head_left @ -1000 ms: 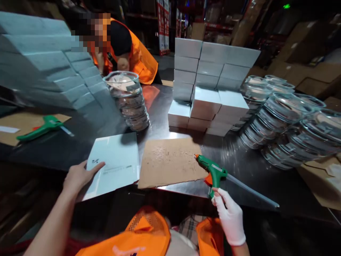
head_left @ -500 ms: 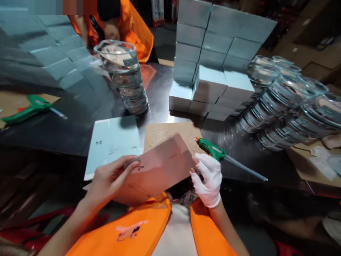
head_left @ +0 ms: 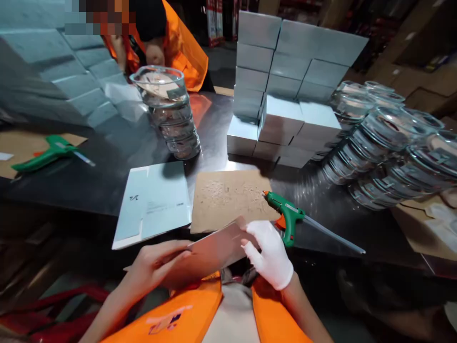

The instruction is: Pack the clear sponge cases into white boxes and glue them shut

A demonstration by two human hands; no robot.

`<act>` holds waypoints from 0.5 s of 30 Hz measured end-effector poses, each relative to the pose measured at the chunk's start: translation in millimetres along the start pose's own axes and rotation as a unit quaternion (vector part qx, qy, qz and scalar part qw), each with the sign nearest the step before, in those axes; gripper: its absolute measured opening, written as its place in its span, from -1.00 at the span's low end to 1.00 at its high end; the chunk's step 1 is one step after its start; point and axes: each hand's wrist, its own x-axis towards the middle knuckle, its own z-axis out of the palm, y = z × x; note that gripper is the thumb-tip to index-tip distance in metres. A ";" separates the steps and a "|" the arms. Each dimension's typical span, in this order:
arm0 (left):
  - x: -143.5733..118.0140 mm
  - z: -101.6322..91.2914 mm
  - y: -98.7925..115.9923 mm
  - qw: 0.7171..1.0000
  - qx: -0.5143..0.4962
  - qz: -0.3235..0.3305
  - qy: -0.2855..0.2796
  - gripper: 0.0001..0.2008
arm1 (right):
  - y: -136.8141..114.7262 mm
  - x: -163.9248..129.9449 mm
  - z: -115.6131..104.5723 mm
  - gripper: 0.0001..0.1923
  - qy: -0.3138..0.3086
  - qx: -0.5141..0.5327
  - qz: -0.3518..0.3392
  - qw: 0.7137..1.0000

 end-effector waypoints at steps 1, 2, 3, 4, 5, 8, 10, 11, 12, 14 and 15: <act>0.9 -0.7 0.8 1.000 0.001 0.005 -0.004 -0.84 | 0.9 -0.3 -0.3 -0.81 -0.005 0.017 0.000 1.000; 1.7 -0.7 1.6 1.000 0.005 0.013 -0.009 -0.85 | 2.1 -1.8 -0.6 -0.81 -0.008 0.037 -0.001 0.999; 2.4 -0.3 2.5 1.000 0.009 0.022 -0.016 -0.85 | 3.5 -4.4 -0.9 -0.80 -0.006 0.057 0.002 0.998; 3.3 0.5 3.4 0.999 0.013 0.033 -0.026 -0.86 | 5.0 -7.6 -1.1 -0.78 -0.003 0.076 0.009 0.997; 4.2 1.5 4.3 0.998 0.016 0.040 -0.038 -0.86 | 6.5 -11.3 -1.5 -0.77 -0.004 0.095 0.024 0.995; 6.7 4.5 3.8 0.997 0.018 0.045 -0.060 -0.85 | 12.1 -23.5 -3.0 -0.67 -0.068 0.175 0.147 0.971; 6.7 7.8 -1.7 0.998 0.015 0.029 -0.055 -0.80 | 16.2 -31.9 -3.9 -0.52 -0.143 0.246 0.249 0.926; 5.5 10.9 -6.4 0.998 0.017 0.018 -0.053 -0.77 | 17.8 -36.1 -4.1 -0.42 -0.178 0.286 0.287 0.897; 3.3 15.3 -11.9 0.998 0.024 0.014 -0.058 -0.73 | 18.7 -40.2 -4.0 -0.33 -0.208 0.330 0.311 0.867; -4.2 28.7 -23.8 0.995 0.058 0.035 -0.070 -0.65 | 17.9 -47.4 -2.7 -0.20 -0.256 0.416 0.335 0.806; -9.1 37.3 -28.9 0.992 0.081 0.057 -0.081 -0.60 | 16.3 -50.3 -1.6 -0.16 -0.279 0.447 0.337 0.780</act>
